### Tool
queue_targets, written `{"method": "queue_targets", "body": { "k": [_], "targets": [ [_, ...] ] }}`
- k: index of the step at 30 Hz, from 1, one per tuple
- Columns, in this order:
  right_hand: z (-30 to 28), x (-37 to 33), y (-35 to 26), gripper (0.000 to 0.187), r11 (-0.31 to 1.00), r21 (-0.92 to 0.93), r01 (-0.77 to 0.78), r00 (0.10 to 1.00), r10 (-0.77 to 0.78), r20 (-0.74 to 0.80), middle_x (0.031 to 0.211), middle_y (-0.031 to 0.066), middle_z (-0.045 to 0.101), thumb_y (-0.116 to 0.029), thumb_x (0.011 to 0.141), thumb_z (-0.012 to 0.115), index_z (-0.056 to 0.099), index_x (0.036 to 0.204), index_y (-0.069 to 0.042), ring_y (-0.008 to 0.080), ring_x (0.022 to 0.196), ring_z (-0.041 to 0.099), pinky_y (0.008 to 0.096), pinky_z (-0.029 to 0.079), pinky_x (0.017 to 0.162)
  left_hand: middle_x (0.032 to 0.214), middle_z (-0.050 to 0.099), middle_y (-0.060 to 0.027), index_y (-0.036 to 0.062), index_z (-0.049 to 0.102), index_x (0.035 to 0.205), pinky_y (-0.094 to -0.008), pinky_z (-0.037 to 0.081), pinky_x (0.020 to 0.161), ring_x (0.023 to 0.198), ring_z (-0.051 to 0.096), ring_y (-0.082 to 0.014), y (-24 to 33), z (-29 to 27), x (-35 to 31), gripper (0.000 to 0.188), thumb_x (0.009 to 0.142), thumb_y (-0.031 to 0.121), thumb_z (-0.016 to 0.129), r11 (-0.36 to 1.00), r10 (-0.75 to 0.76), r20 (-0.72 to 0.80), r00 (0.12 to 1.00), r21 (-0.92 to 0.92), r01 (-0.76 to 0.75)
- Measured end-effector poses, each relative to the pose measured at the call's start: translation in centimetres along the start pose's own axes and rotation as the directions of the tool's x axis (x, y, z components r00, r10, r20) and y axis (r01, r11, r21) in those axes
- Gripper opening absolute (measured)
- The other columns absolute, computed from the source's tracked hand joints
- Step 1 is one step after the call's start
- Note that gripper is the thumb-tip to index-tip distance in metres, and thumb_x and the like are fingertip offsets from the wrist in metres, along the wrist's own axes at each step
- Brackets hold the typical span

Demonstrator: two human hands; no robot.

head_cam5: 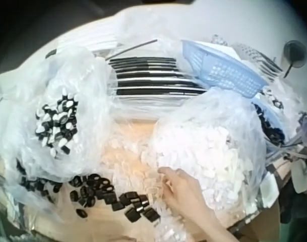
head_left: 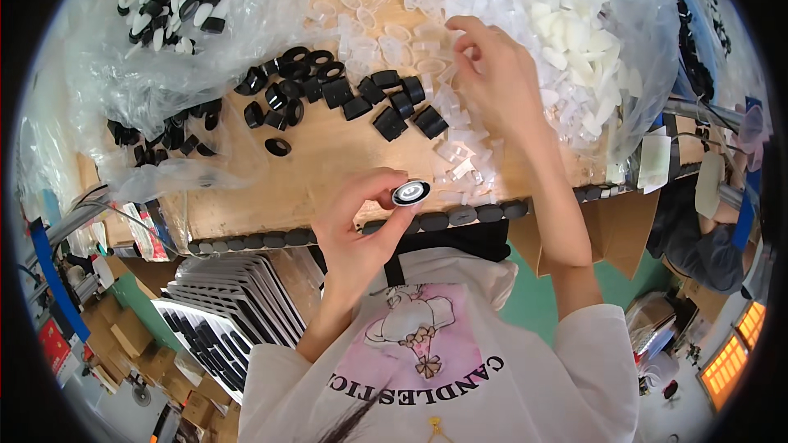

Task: Assembling white plastic components into black circular rings at a production workbench.

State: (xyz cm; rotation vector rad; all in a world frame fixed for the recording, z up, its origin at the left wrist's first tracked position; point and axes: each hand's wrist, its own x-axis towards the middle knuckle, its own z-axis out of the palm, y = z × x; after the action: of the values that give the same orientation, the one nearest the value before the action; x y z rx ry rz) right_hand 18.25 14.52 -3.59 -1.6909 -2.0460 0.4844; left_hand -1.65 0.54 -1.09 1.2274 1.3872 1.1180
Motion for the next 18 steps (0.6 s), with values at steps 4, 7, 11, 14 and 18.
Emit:
{"method": "queue_targets", "body": {
  "k": [4,7,11,14,18],
  "targets": [
    [0.1,-1.3,0.9,0.028,0.973,0.022,0.228,0.973,-0.227,-0.047,0.103,0.0115,0.065,-0.004,0.083,0.064,0.066,0.111,-0.009,0.0285,0.087,0.065,0.0372,0.052,0.073,0.106,0.067,-0.0108,-0.0032,0.066,0.103,-0.0244,0.054,0.08,0.091,0.068,-0.0154,0.0,0.5,-0.1,0.029,0.076,-0.01,0.075,0.994,-0.066,0.058,0.996,-0.079,0.07],
    [0.8,-0.3,-0.7,0.028,0.963,0.132,0.233,0.972,-0.227,-0.056,0.109,0.0121,0.063,-0.002,0.083,0.064,0.066,0.11,-0.009,0.0286,0.09,0.064,0.037,0.052,0.074,0.106,0.067,-0.0101,-0.0032,0.065,0.106,-0.0252,0.055,0.082,0.092,0.069,-0.0157,-0.3,0.6,-0.2,0.031,0.077,-0.01,0.074,0.997,-0.057,0.04,0.998,-0.048,0.059],
    [1.4,1.3,-0.2,0.026,0.986,0.027,0.163,0.975,-0.165,0.147,0.109,0.0116,0.062,-0.002,0.084,0.064,0.067,0.109,-0.006,0.0281,0.088,0.065,0.0368,0.052,0.076,0.102,0.069,-0.0082,-0.0009,0.068,0.103,-0.0235,0.054,0.072,0.081,0.068,-0.0126,-0.1,0.2,-0.2,0.028,0.077,-0.008,0.075,0.994,-0.075,-0.016,0.997,-0.082,0.074],
    [0.9,-0.2,0.5,0.027,0.992,0.058,0.109,0.988,-0.115,0.107,0.108,0.0099,0.062,0.0,0.082,0.065,0.066,0.108,-0.004,0.027,0.085,0.065,0.0363,0.052,0.076,0.102,0.069,-0.0082,-0.0011,0.068,0.104,-0.0243,0.055,0.074,0.083,0.069,-0.0131,-0.2,-0.2,-0.3,0.028,0.078,-0.008,0.074,0.996,-0.046,-0.047,0.998,-0.074,0.043],
    [0.5,-2.5,0.8,0.027,0.967,0.249,0.048,0.997,-0.031,-0.071,0.107,0.0089,0.062,0.006,0.078,0.066,0.066,0.104,-0.003,0.0243,0.083,0.065,0.0329,0.051,0.073,0.106,0.069,-0.0116,-0.0032,0.065,0.108,-0.0255,0.056,0.08,0.09,0.07,-0.0145,-0.2,0.5,-0.1,0.032,0.078,-0.011,0.073,0.988,-0.115,0.012,0.993,-0.107,0.116]
  ]
}}
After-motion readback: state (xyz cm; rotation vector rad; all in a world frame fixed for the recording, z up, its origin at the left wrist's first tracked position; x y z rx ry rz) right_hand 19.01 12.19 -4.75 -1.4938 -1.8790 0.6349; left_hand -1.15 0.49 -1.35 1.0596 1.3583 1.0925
